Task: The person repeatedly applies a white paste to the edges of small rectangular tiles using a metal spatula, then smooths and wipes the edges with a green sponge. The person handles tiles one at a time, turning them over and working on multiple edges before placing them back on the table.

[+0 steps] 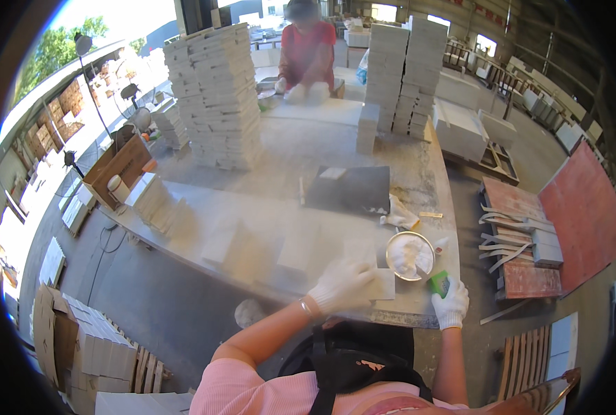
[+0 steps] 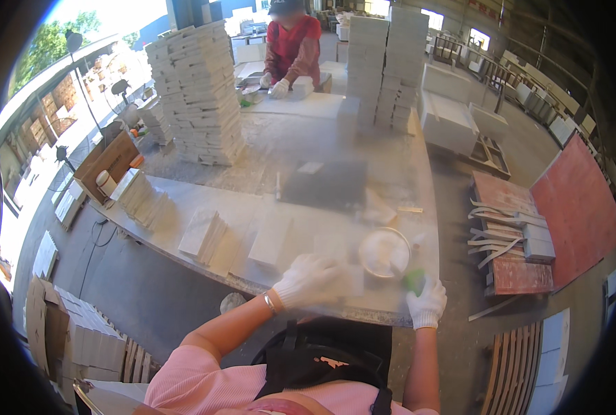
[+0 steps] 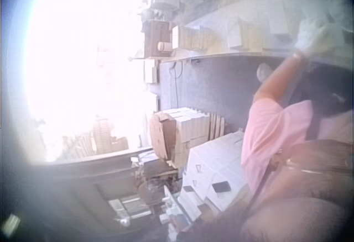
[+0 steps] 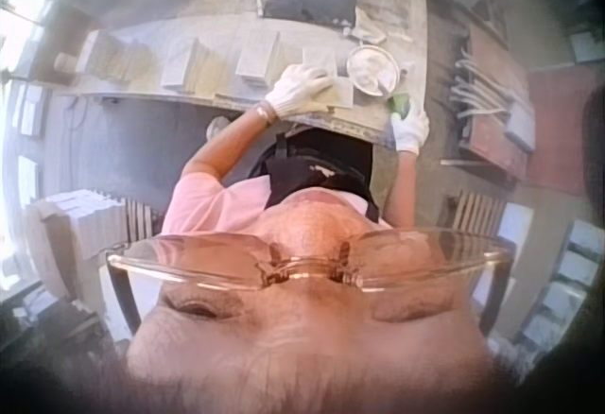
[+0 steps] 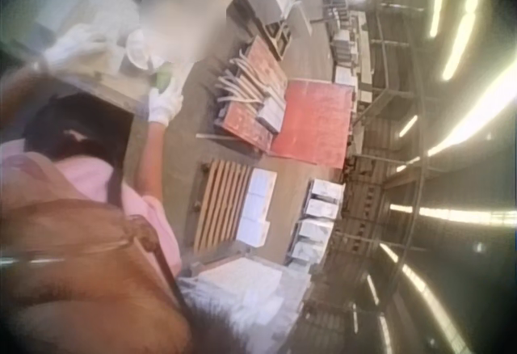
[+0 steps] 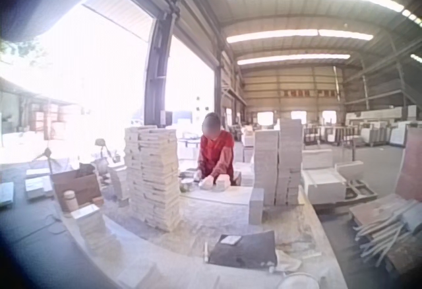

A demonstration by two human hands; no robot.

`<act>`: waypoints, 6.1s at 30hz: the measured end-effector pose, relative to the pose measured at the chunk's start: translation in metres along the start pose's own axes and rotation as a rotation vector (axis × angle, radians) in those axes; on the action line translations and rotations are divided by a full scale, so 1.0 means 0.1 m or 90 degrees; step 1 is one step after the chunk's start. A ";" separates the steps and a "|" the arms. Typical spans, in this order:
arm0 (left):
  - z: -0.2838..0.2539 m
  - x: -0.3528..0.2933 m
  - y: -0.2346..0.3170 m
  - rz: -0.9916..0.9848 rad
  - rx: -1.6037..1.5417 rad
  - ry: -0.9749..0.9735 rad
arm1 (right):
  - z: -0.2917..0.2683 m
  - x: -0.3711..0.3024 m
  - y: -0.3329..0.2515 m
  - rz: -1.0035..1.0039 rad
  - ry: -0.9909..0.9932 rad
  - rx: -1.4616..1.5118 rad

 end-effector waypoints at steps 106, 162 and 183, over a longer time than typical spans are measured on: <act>0.12 -0.09 -0.29 0.055 -0.142 0.026 | -0.33 -0.68 -1.10 -0.047 -0.272 0.846; -0.03 -0.05 -0.28 0.003 -0.043 -0.062 | -0.56 -0.67 -1.34 0.035 -0.337 0.938; -0.09 -0.01 -0.25 0.021 -0.045 -0.071 | -0.51 -0.72 -1.26 -0.079 -0.227 0.741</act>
Point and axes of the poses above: each hand's wrist, its own x-axis towards the middle knuckle, its own z-axis out of the palm, y = z × x, the point moved 1 cm from there along x, towards the middle knuckle, and after that the axes turned 4 degrees about -y, right-handed, at the moved point
